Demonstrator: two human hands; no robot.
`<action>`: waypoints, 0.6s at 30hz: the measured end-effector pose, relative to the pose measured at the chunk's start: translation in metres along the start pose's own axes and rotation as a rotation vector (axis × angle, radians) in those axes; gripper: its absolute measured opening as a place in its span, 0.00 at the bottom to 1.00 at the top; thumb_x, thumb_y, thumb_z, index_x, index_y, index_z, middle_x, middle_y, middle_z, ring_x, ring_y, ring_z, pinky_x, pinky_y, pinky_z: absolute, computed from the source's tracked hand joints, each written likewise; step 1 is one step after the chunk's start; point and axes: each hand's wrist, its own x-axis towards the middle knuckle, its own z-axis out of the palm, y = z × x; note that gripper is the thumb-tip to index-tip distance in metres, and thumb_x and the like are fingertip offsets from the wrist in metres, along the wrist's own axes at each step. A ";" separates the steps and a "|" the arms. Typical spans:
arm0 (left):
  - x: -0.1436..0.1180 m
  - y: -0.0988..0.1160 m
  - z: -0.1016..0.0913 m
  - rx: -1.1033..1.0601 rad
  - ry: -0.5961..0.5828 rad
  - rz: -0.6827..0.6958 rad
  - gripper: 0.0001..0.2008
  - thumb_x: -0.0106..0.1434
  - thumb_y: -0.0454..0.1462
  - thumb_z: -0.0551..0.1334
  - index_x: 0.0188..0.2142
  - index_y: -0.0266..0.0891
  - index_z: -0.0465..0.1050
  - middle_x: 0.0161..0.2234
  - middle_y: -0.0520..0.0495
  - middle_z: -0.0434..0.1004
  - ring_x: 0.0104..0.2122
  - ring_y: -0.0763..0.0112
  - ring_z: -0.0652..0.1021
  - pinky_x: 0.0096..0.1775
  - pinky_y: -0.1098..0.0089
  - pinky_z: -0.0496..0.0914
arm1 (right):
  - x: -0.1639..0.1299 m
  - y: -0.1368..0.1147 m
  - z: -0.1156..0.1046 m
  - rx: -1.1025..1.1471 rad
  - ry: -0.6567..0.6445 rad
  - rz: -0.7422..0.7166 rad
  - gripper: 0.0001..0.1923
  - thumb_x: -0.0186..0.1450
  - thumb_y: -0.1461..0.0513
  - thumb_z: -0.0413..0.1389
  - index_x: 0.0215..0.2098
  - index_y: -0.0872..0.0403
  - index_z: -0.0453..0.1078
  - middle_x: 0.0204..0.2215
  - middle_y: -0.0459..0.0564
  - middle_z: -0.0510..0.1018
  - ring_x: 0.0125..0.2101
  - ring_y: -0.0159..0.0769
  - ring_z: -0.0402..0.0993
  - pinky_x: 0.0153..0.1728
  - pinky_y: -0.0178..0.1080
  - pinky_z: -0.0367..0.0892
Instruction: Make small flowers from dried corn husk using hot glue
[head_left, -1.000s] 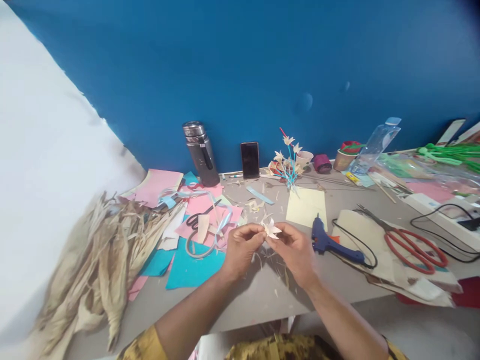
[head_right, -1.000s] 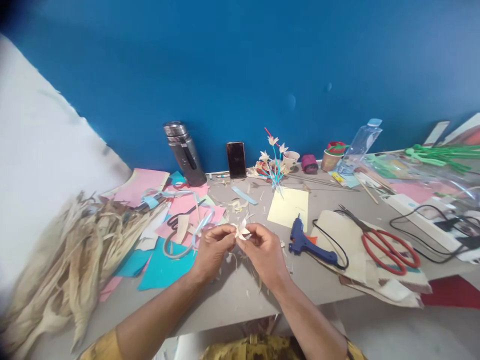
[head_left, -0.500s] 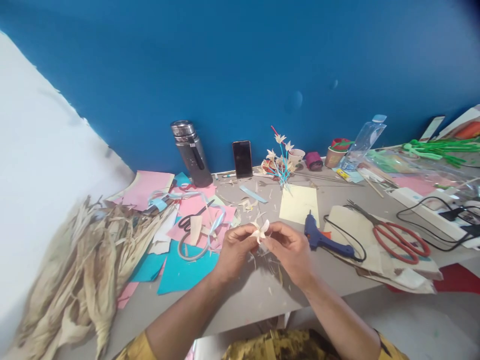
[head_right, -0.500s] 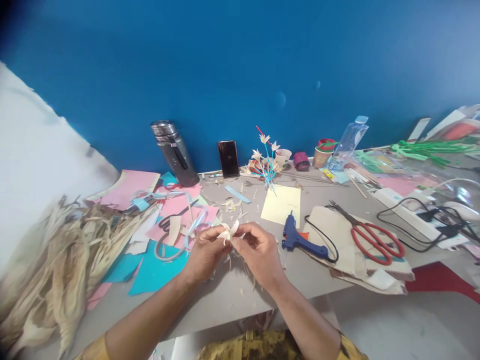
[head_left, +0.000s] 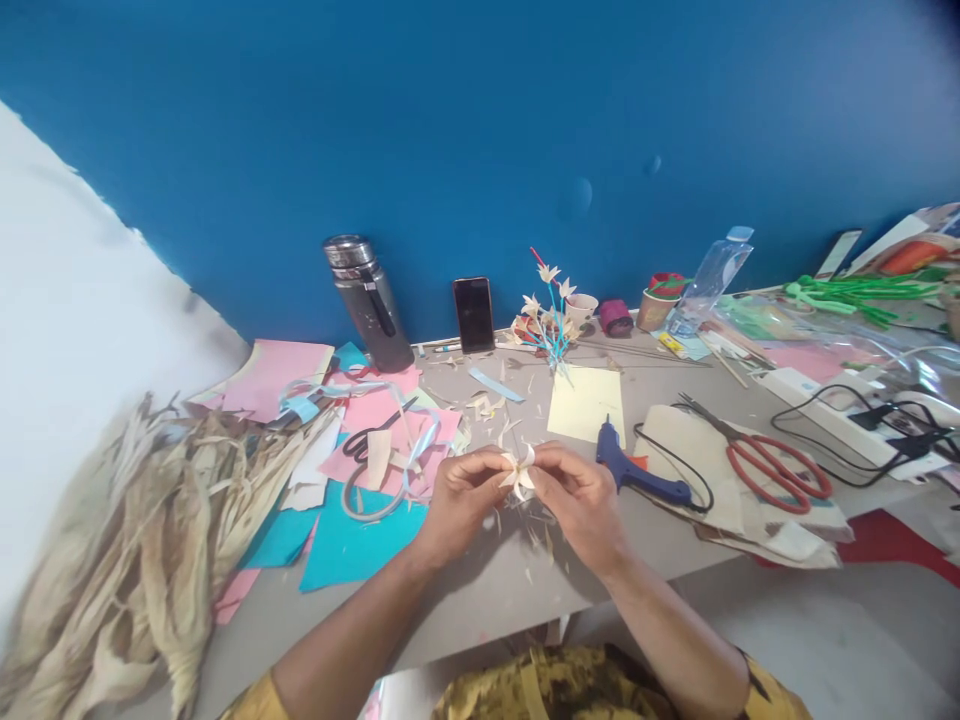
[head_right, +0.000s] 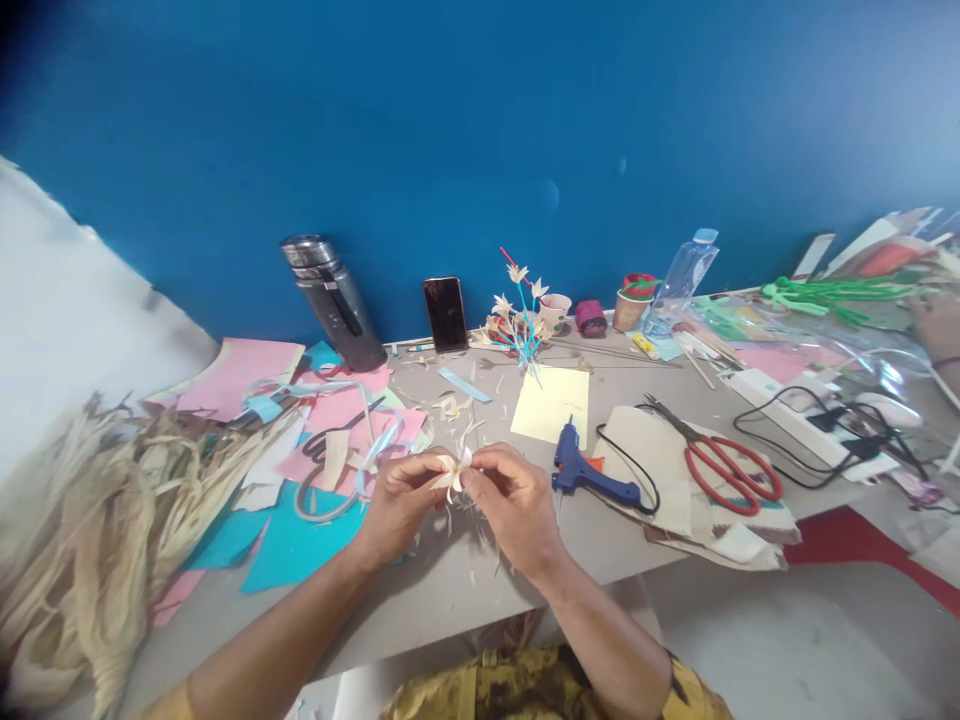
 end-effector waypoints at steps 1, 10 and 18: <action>0.000 0.000 0.000 0.006 -0.003 0.005 0.08 0.56 0.40 0.71 0.25 0.38 0.80 0.24 0.51 0.70 0.22 0.75 0.67 0.26 0.72 0.63 | 0.000 0.000 0.000 -0.003 0.004 -0.003 0.08 0.65 0.58 0.59 0.31 0.54 0.76 0.32 0.49 0.77 0.30 0.34 0.70 0.29 0.35 0.66; 0.001 -0.001 0.000 -0.018 0.019 0.040 0.06 0.54 0.39 0.72 0.25 0.39 0.81 0.25 0.49 0.73 0.24 0.73 0.69 0.29 0.70 0.65 | -0.004 0.003 0.003 -0.021 0.028 -0.033 0.08 0.67 0.59 0.59 0.31 0.53 0.75 0.32 0.50 0.76 0.31 0.35 0.71 0.31 0.36 0.65; 0.000 0.001 -0.001 -0.026 0.019 0.051 0.05 0.54 0.38 0.72 0.25 0.40 0.82 0.23 0.49 0.75 0.23 0.74 0.68 0.28 0.69 0.65 | -0.008 0.003 0.008 0.022 0.078 -0.008 0.10 0.67 0.58 0.59 0.29 0.53 0.74 0.29 0.48 0.74 0.31 0.35 0.70 0.31 0.36 0.65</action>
